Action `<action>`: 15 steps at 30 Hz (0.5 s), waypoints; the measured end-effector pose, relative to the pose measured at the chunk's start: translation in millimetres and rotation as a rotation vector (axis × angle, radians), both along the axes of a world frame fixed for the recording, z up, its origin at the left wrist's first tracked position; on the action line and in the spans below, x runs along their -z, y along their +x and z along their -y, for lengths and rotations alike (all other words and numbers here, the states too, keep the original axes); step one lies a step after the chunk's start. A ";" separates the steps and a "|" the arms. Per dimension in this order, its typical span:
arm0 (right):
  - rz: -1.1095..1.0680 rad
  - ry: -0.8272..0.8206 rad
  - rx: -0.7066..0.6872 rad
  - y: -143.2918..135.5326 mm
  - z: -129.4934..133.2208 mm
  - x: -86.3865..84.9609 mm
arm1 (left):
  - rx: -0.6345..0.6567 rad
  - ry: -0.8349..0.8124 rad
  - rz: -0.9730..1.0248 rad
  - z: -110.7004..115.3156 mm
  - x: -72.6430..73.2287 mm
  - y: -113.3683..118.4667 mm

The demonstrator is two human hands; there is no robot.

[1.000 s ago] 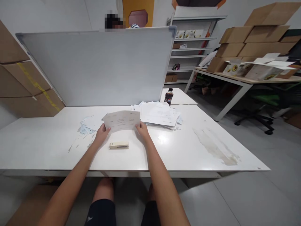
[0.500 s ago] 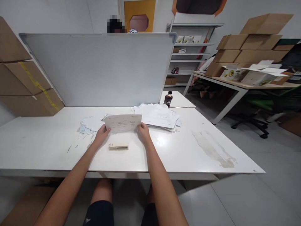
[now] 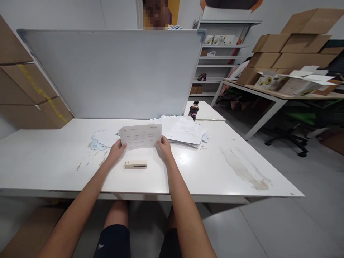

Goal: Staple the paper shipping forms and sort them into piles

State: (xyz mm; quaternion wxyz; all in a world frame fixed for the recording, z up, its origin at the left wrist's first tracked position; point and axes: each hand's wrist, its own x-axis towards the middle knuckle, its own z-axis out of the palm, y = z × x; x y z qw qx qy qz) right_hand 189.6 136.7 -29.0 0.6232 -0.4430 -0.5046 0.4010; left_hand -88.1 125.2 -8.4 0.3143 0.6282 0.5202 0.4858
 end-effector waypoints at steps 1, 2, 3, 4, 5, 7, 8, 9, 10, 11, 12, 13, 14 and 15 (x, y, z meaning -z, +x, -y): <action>0.001 0.002 0.015 0.3 -0.5 0.4 | 0.009 0.003 0.006 -0.1 0.1 0.1; 0.011 0.002 0.021 0.6 -0.8 0.7 | 0.017 0.006 0.008 -0.1 0.1 0.1; 0.027 0.000 0.022 0.9 -0.9 0.9 | 0.024 0.007 0.006 0.0 -0.1 0.2; 0.046 -0.006 0.021 1.3 -0.9 1.0 | 0.029 0.006 0.002 0.0 -0.3 0.2; 0.062 -0.013 0.019 1.6 -0.8 1.1 | 0.032 0.002 -0.002 0.0 -0.4 0.2; 0.072 -0.020 0.025 1.9 -0.5 1.0 | 0.033 -0.008 -0.006 -0.4 -0.6 0.0; 0.071 -0.020 0.029 1.8 -0.3 1.0 | 0.033 -0.012 -0.004 -0.7 -0.6 0.0; 0.071 -0.018 0.032 1.7 -0.2 0.9 | 0.033 -0.014 0.000 -1.0 -0.5 -0.1; 0.069 -0.015 0.031 1.5 -0.1 0.8 | 0.033 -0.016 0.004 -1.3 -0.4 -0.1; 0.066 -0.010 0.028 1.3 -0.2 0.7 | 0.030 -0.016 0.009 -1.6 -0.4 -0.1; 0.060 -0.007 0.025 1.1 -0.4 0.7 | 0.028 -0.017 0.015 -1.7 -0.4 0.0; 0.051 -0.006 0.021 0.9 -0.7 0.7 | 0.026 -0.019 0.022 -1.8 -0.4 0.1; 0.039 -0.005 0.018 0.7 -1.1 0.7 | 0.023 -0.021 0.030 -1.8 -0.5 0.2; 0.026 -0.004 0.016 0.6 -1.5 0.7 | 0.021 -0.022 0.037 -1.8 -0.5 0.3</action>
